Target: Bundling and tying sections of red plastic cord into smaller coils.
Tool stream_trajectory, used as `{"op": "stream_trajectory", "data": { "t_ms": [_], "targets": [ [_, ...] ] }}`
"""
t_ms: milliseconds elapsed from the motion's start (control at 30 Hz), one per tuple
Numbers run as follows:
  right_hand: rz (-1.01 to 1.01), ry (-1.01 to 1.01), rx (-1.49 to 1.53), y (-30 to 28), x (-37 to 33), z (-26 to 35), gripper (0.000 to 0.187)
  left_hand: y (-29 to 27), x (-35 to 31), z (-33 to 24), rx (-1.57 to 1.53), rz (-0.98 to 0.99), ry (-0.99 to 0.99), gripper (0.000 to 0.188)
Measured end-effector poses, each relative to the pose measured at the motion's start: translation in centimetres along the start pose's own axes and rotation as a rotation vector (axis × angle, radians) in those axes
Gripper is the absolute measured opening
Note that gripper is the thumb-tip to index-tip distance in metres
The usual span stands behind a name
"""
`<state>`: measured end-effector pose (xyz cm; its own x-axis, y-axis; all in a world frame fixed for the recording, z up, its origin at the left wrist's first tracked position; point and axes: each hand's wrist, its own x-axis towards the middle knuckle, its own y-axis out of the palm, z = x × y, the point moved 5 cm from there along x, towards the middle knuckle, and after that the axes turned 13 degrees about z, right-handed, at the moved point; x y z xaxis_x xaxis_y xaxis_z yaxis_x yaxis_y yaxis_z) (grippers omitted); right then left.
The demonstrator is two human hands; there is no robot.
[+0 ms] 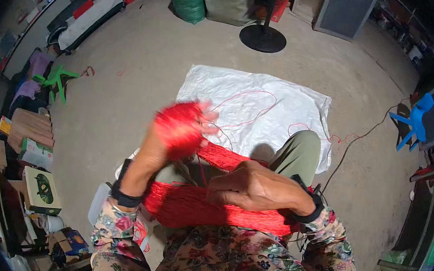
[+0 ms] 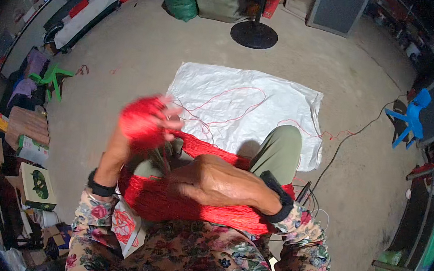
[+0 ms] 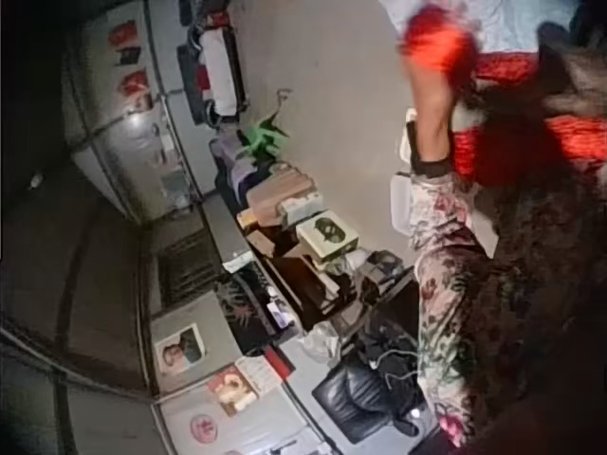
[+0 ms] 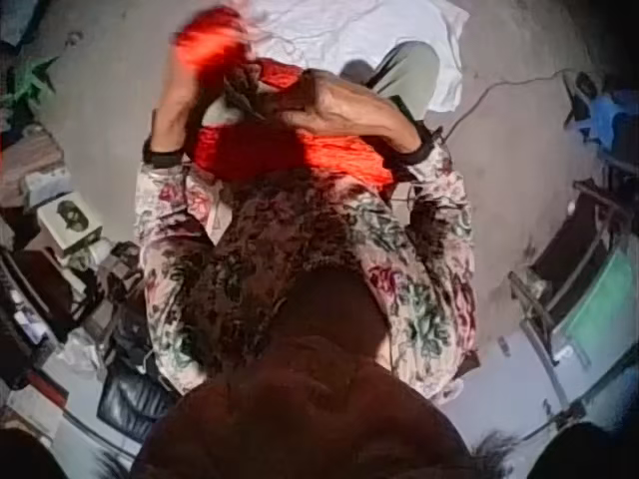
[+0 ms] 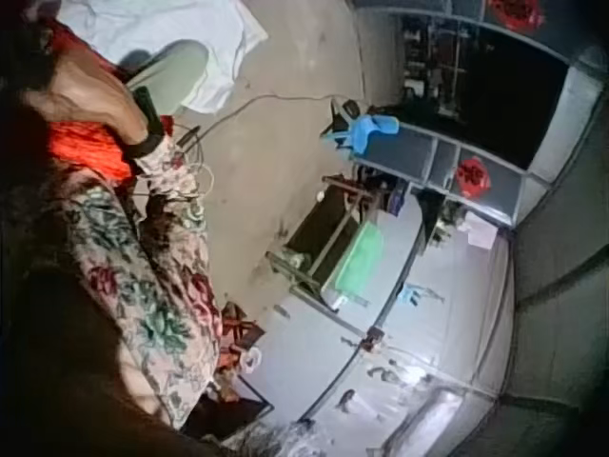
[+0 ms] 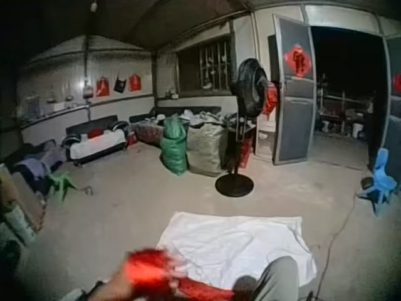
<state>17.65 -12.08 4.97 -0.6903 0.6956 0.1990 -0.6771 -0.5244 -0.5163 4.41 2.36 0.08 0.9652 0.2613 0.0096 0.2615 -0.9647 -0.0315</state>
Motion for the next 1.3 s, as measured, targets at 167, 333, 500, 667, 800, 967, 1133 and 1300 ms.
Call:
{"op": "stream_trajectory", "data": {
  "t_ms": [167,333,500,667,800,967,1133,1300],
  "targets": [
    [-0.062,0.073,0.048,-4.4,-0.6,-1.4,0.01,6.7,-2.2,5.6,0.308,0.148,-0.068,0.05],
    [-0.108,0.286,0.312,-1.5,-2.2,-9.9,0.02,6.8,-2.5,-2.4,-0.233,0.196,-0.165,0.049],
    [0.015,0.063,-0.061,1.7,-0.8,-4.1,0.021,3.1,1.5,-6.3,-0.756,-0.067,0.227,0.047],
    [-0.112,-0.011,-0.267,-3.5,-0.4,1.8,0.013,2.5,-0.7,4.1,-0.472,0.021,-0.128,0.052],
    [-0.028,0.238,0.017,-4.9,0.1,-4.0,0.016,7.3,-3.2,2.9,-0.247,0.102,-0.301,0.04],
    [-0.079,0.235,0.232,-0.5,-1.0,-10.3,0.016,4.9,-0.7,-5.2,-0.617,0.136,0.195,0.053],
    [-0.148,-0.177,-0.135,1.2,-0.7,-1.9,0.013,1.3,0.3,1.6,-0.326,-0.1,0.021,0.049],
    [-0.049,0.094,-0.094,-4.1,-0.9,-0.4,0.011,6.7,-3.4,2.9,0.268,0.243,-0.106,0.045]
  ]
}}
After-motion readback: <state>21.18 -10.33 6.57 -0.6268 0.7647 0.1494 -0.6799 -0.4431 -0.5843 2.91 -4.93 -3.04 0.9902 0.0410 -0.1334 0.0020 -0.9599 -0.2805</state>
